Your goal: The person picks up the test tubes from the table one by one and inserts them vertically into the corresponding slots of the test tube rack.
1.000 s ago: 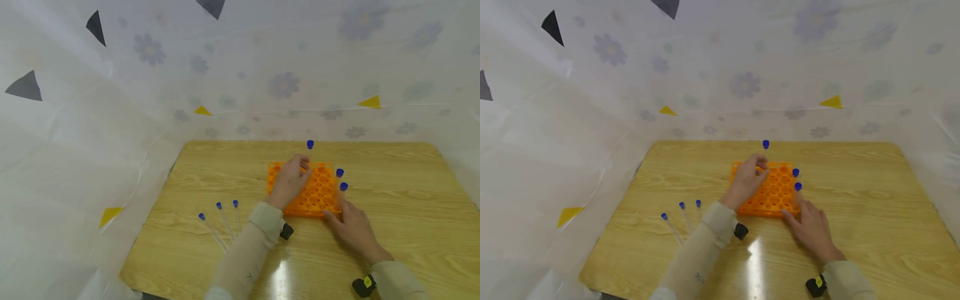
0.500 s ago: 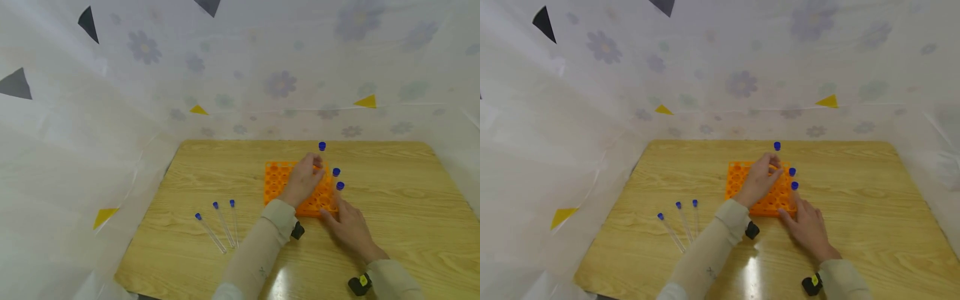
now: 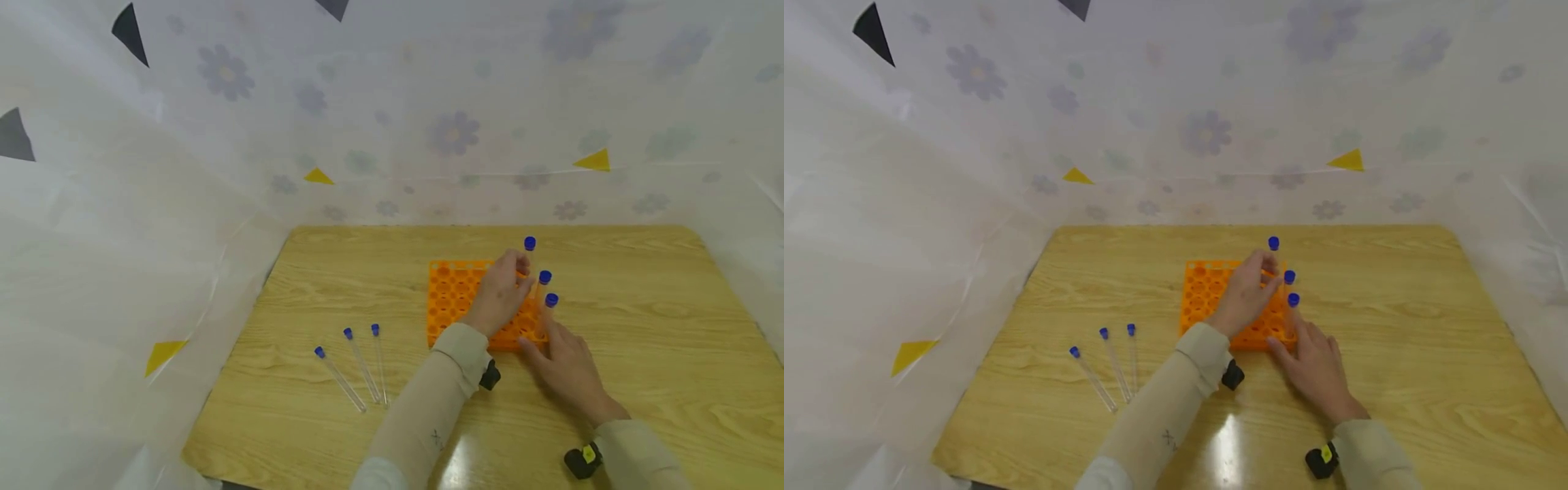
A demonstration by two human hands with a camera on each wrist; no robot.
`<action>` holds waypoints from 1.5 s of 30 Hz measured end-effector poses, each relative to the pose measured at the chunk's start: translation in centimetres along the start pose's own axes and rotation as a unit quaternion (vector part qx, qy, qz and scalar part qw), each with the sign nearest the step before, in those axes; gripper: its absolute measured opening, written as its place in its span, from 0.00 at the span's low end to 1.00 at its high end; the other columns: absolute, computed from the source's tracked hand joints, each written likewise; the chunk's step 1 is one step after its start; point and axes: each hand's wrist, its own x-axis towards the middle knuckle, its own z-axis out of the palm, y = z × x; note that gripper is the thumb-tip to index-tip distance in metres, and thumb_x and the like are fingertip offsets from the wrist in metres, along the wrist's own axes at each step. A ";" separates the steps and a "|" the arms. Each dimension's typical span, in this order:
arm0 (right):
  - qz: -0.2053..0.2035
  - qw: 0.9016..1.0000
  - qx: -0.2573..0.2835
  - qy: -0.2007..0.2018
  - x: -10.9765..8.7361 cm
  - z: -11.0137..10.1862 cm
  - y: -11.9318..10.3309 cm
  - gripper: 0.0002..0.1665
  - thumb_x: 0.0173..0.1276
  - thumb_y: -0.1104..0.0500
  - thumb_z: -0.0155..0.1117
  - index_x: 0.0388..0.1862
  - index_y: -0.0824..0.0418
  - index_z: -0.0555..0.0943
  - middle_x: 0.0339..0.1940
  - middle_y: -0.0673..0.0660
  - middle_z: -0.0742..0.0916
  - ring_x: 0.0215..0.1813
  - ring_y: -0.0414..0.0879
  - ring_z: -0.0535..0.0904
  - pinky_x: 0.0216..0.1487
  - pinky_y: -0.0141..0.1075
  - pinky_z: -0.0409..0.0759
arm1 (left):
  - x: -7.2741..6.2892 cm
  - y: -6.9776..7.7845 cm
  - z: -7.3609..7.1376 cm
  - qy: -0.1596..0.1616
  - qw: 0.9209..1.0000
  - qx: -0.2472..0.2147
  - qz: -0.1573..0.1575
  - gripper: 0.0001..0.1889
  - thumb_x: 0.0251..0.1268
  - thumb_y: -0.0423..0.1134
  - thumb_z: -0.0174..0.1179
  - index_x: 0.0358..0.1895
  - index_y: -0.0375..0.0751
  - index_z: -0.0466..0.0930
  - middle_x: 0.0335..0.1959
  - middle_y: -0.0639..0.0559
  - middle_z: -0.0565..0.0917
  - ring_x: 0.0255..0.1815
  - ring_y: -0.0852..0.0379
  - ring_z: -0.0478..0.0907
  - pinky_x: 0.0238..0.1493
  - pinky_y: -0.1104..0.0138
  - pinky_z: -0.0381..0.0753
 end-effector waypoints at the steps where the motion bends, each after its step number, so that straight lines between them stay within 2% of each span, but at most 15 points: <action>1: 0.001 1.000 0.000 0.000 0.0 0.0 0.0 0.50 0.76 0.33 0.43 0.82 0.49 0.31 0.75 0.77 0.63 0.73 0.76 0.56 0.69 0.71 0.50 | 0.0 0.0 0.1 -0.001 1.000 0.005 -0.001 0.10 0.76 0.43 0.54 0.54 0.53 0.69 0.46 0.60 0.77 0.43 0.67 0.79 0.39 0.79 0.78; 9: -0.002 1.000 -0.001 0.008 -0.1 -0.1 0.0 0.50 0.76 0.34 0.44 0.82 0.51 0.34 0.74 0.77 0.64 0.72 0.76 0.58 0.69 0.70 0.52 | 0.4 -0.4 1.3 -0.021 0.997 0.069 -0.015 0.10 0.76 0.45 0.52 0.55 0.55 0.68 0.45 0.63 0.74 0.36 0.68 0.74 0.36 0.81 0.74; 18: -0.018 0.999 -0.003 0.027 -0.1 0.2 0.0 0.49 0.76 0.36 0.47 0.82 0.48 0.34 0.72 0.78 0.66 0.70 0.77 0.61 0.68 0.71 0.53 | 0.4 -1.1 2.3 -0.022 0.992 0.123 0.032 0.09 0.76 0.43 0.53 0.54 0.52 0.67 0.45 0.60 0.75 0.37 0.67 0.74 0.37 0.82 0.74; 22: -0.024 0.999 -0.004 0.036 -0.1 0.2 0.0 0.49 0.76 0.37 0.49 0.82 0.47 0.34 0.71 0.78 0.67 0.68 0.77 0.63 0.67 0.71 0.53 | 0.4 -1.4 2.6 -0.030 0.990 0.136 0.034 0.10 0.76 0.43 0.53 0.54 0.51 0.67 0.44 0.59 0.75 0.36 0.66 0.74 0.35 0.81 0.74; 29: -0.011 1.000 0.000 0.026 -0.1 0.1 0.0 0.49 0.76 0.35 0.47 0.82 0.48 0.35 0.73 0.78 0.65 0.71 0.78 0.59 0.68 0.72 0.51 | 0.3 -1.2 2.8 -0.038 0.992 0.121 0.003 0.12 0.76 0.43 0.53 0.57 0.54 0.67 0.49 0.62 0.76 0.41 0.67 0.77 0.40 0.81 0.76; 33: -0.013 1.000 0.002 0.024 0.0 0.2 0.0 0.50 0.76 0.35 0.47 0.82 0.48 0.34 0.73 0.77 0.65 0.71 0.76 0.59 0.67 0.72 0.51 | 0.3 -1.1 2.8 -0.037 0.991 0.129 -0.002 0.12 0.76 0.44 0.53 0.58 0.54 0.67 0.49 0.62 0.76 0.41 0.67 0.77 0.39 0.81 0.76; 39: -0.017 1.000 0.004 0.021 0.0 0.3 -0.1 0.50 0.76 0.36 0.47 0.82 0.50 0.35 0.73 0.77 0.65 0.71 0.76 0.59 0.67 0.71 0.51 | 0.1 -1.2 2.5 -0.042 0.989 0.141 -0.020 0.17 0.76 0.42 0.54 0.63 0.54 0.68 0.57 0.56 0.77 0.48 0.64 0.79 0.45 0.77 0.79; 42: -0.018 1.000 0.004 0.019 0.0 0.2 0.0 0.50 0.76 0.36 0.47 0.82 0.51 0.35 0.73 0.77 0.65 0.71 0.76 0.60 0.69 0.71 0.50 | -0.1 -1.2 2.0 -0.048 0.990 0.125 -0.036 0.19 0.78 0.38 0.50 0.67 0.54 0.68 0.58 0.55 0.76 0.52 0.62 0.77 0.49 0.75 0.79; 44: -0.018 1.000 0.009 0.017 0.0 0.2 0.2 0.49 0.76 0.36 0.47 0.82 0.51 0.36 0.74 0.76 0.65 0.71 0.76 0.59 0.70 0.70 0.48 | -0.2 -1.2 1.5 -0.047 0.992 0.113 -0.039 0.20 0.77 0.34 0.47 0.68 0.54 0.67 0.57 0.54 0.75 0.51 0.61 0.76 0.47 0.74 0.79; 45: -0.017 1.000 0.011 0.016 0.0 0.2 0.3 0.49 0.76 0.35 0.47 0.83 0.51 0.36 0.74 0.75 0.64 0.72 0.75 0.59 0.71 0.70 0.48 | -0.3 -1.3 1.3 -0.044 0.994 0.092 -0.045 0.21 0.77 0.33 0.46 0.68 0.55 0.68 0.56 0.54 0.74 0.50 0.61 0.75 0.45 0.73 0.79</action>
